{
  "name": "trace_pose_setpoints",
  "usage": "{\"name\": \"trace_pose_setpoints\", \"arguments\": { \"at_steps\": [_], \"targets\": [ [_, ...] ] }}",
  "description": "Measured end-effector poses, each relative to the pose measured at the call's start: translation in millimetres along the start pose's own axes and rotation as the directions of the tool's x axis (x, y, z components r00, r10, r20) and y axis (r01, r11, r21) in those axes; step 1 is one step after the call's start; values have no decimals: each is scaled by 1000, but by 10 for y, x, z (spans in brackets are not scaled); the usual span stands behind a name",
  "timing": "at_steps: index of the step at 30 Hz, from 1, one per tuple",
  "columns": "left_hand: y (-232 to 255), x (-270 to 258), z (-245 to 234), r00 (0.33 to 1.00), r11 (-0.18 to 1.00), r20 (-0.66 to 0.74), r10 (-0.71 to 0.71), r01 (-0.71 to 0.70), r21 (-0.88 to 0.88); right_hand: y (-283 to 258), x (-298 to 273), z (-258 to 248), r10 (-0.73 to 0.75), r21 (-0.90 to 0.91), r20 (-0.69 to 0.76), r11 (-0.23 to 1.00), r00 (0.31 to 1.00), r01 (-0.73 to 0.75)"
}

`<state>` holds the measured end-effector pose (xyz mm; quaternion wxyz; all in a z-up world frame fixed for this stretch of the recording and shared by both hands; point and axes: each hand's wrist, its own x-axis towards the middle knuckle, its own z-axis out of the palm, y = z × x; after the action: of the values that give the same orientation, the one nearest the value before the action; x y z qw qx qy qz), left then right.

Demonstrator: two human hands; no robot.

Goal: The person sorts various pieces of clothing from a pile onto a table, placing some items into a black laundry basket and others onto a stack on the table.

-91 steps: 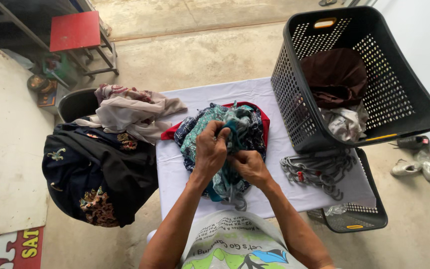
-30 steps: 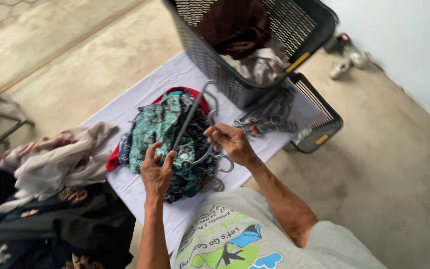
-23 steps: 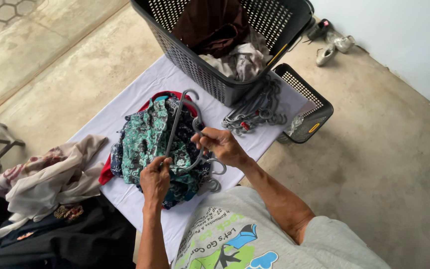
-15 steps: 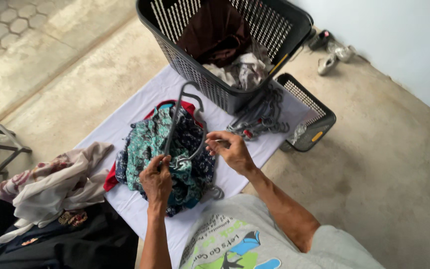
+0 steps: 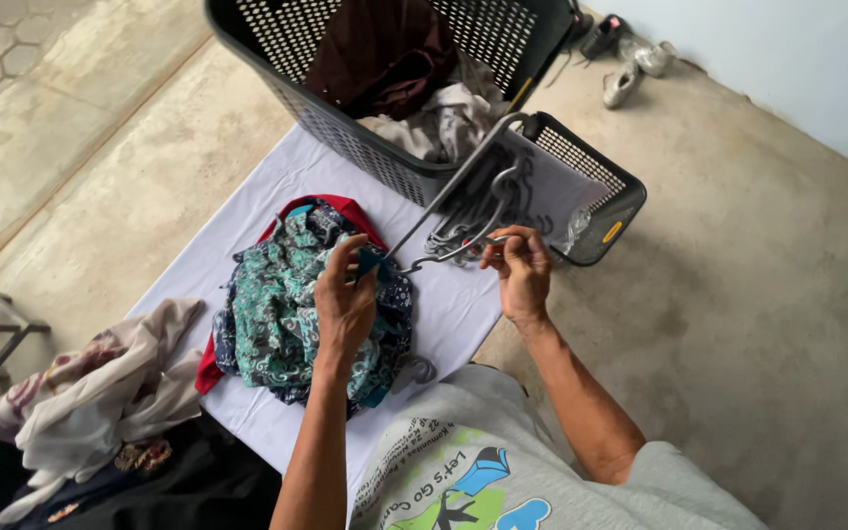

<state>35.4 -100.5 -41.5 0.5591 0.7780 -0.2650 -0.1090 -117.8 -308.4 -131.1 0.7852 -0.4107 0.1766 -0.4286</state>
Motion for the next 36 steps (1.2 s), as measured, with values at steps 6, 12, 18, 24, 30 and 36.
{"name": "trace_pose_setpoints", "arguments": {
  "at_steps": [6,12,18,24,30,36],
  "targets": [
    [-118,227,413,996,994,70,61,-54,-94,189,-6,-855,64,-37,-418,996,906,-87],
    [-283,340,638,955,918,24,-295,291,-269,742,408,-1544,225,-126,-618,917,753,-378],
    [-517,334,571,969,955,-85,-234,212,-206,1106,1195,-1752,273,-169,-643,861,715,-480],
    [-465,345,465,968,966,-108,-225,207,-156,1171,1694,-1623,359,-204,-589,801,724,-563],
    [-164,309,233,944,946,-134,-303,280,-165,1088,1383,-1309,-543,-819,204,-550,814,-162],
    [297,204,-298,988,974,-102,-114,131,186,468,518,365,272,-674,549,703,791,226]
  ]
}}
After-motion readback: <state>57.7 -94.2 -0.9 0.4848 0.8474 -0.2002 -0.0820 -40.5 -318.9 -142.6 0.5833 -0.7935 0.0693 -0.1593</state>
